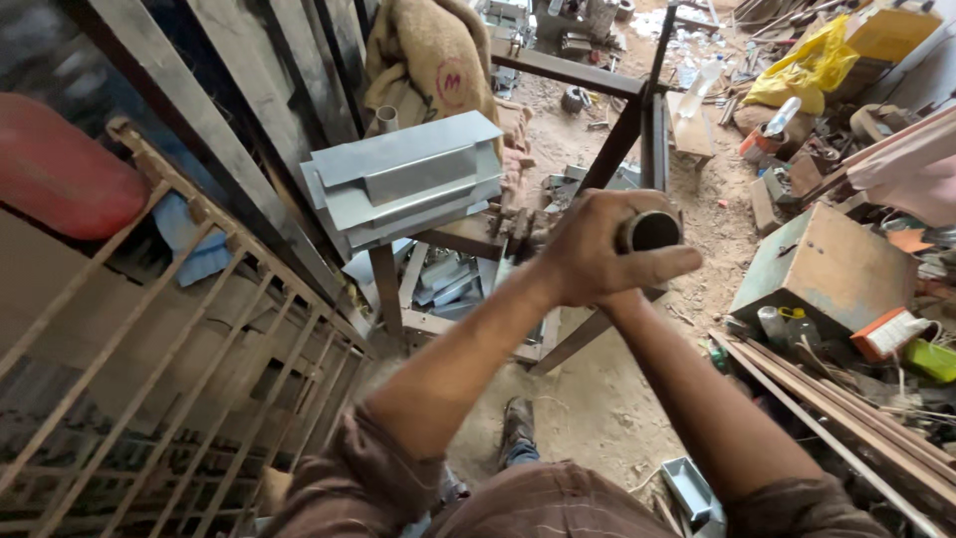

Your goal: The person uses a manual press brake to bend flat metal sheets into U-shaped channels. They repeatedly place a sheet into the machine, pull down a lever to bend the metal, and then remove the finished piece to stack it on a nearby rack.

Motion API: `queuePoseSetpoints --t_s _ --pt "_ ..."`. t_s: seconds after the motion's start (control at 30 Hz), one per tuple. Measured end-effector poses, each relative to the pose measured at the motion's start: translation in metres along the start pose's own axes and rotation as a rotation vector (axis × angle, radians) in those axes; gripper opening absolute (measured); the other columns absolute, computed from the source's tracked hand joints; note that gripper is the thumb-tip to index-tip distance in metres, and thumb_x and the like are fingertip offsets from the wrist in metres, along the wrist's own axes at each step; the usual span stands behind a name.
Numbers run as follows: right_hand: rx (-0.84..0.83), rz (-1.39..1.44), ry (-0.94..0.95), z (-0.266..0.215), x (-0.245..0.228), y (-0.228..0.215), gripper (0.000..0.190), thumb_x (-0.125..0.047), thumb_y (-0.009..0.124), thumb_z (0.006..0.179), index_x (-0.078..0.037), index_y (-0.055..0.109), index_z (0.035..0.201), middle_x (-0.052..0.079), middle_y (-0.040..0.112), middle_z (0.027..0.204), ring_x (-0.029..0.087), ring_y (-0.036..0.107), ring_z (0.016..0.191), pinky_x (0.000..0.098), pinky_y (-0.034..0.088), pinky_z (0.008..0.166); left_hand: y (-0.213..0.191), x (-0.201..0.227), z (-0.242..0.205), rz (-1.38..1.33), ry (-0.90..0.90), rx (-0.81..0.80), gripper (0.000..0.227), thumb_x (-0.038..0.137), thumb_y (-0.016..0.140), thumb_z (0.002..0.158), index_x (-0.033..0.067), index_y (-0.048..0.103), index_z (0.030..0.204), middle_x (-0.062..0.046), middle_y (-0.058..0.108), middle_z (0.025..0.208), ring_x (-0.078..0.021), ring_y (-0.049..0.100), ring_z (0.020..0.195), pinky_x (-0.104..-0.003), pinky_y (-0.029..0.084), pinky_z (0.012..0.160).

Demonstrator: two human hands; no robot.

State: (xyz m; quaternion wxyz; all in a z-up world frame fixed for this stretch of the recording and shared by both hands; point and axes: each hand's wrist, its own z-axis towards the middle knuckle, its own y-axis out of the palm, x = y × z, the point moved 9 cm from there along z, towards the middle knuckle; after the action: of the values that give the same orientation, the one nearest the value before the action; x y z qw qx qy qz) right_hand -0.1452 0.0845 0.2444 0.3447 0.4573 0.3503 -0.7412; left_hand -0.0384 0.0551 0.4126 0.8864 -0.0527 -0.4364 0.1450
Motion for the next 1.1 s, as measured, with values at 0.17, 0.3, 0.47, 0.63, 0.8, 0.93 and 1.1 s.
queuePoseSetpoints --t_s 0.17,0.3,0.47,0.63,0.8,0.93,1.1 --pt "-0.014 -0.072 0.042 -0.04 -0.023 0.004 0.058 -0.046 0.065 0.097 -0.01 0.054 0.142 0.008 0.061 0.139 0.022 0.059 0.133 0.0388 0.048 0.116 0.006 0.011 -0.038 0.125 0.28 0.19 0.047 0.065 0.064 0.099 0.0192 0.069 0.09 -0.004 0.071 0.094 -0.0127 0.066 0.077 -0.027 0.053 0.07" --pt "-0.064 -0.126 0.047 -0.047 -0.054 0.024 0.06 -0.049 0.068 0.092 -0.01 0.06 0.137 0.01 0.064 0.14 0.025 0.061 0.134 0.0411 0.049 0.117 0.022 0.007 -0.073 0.169 0.197 0.097 0.042 0.06 0.064 0.087 0.0183 0.07 0.086 0.0 0.07 0.072 -0.0145 0.069 0.066 -0.03 0.055 0.084" --pt "-0.419 -0.48 -0.19 -0.025 -0.151 0.031 0.065 -0.054 0.078 0.083 -0.011 0.069 0.131 0.01 0.068 0.144 0.029 0.062 0.142 0.0434 0.047 0.122 0.0 0.03 -0.076 0.044 0.388 0.141 0.058 0.065 0.065 0.098 0.0081 0.063 0.109 -0.012 0.071 0.107 -0.0273 0.071 0.105 -0.041 0.053 0.109" --pt "-0.419 -0.488 -0.267 -0.02 -0.222 0.033 0.106 -0.09 0.058 0.074 0.003 0.065 0.123 0.021 0.07 0.126 0.035 0.069 0.119 0.0499 0.046 0.112 -0.066 -0.092 -0.132 -0.442 -0.022 0.654 0.046 0.048 0.047 0.111 0.0076 0.068 0.104 -0.009 0.074 0.102 -0.0165 0.071 0.094 -0.034 0.058 0.09" --pt "-0.375 -0.114 -0.308 -0.017 -0.194 0.049 0.082 -0.089 0.066 0.073 -0.008 0.076 0.078 0.009 0.07 0.079 0.024 0.069 0.074 0.0359 0.055 0.07 -0.076 -0.266 -0.163 0.432 -0.854 0.44 0.045 0.04 0.069 0.086 0.0033 0.071 0.112 -0.023 0.074 0.106 -0.0385 0.071 0.099 -0.047 0.055 0.087" --pt "-0.329 -0.079 -0.279 -0.014 -0.204 0.058 0.072 -0.076 0.068 0.083 -0.007 0.066 0.063 0.006 0.066 0.059 0.022 0.068 0.053 0.0367 0.052 0.054 -0.049 -0.335 -0.158 0.582 -1.031 0.197 0.04 0.039 0.06 0.094 0.0032 0.075 0.101 -0.027 0.071 0.109 -0.0444 0.068 0.106 -0.053 0.054 0.092" --pt "-0.332 -0.092 -0.332 -0.01 -0.23 0.072 0.065 -0.068 0.067 0.09 -0.007 0.065 0.067 0.005 0.064 0.062 0.021 0.067 0.056 0.0341 0.053 0.057 -0.044 -0.326 -0.152 0.654 -0.951 0.22 0.035 0.018 0.047 0.096 0.004 0.078 0.093 -0.026 0.073 0.105 -0.0455 0.071 0.101 -0.054 0.056 0.091"
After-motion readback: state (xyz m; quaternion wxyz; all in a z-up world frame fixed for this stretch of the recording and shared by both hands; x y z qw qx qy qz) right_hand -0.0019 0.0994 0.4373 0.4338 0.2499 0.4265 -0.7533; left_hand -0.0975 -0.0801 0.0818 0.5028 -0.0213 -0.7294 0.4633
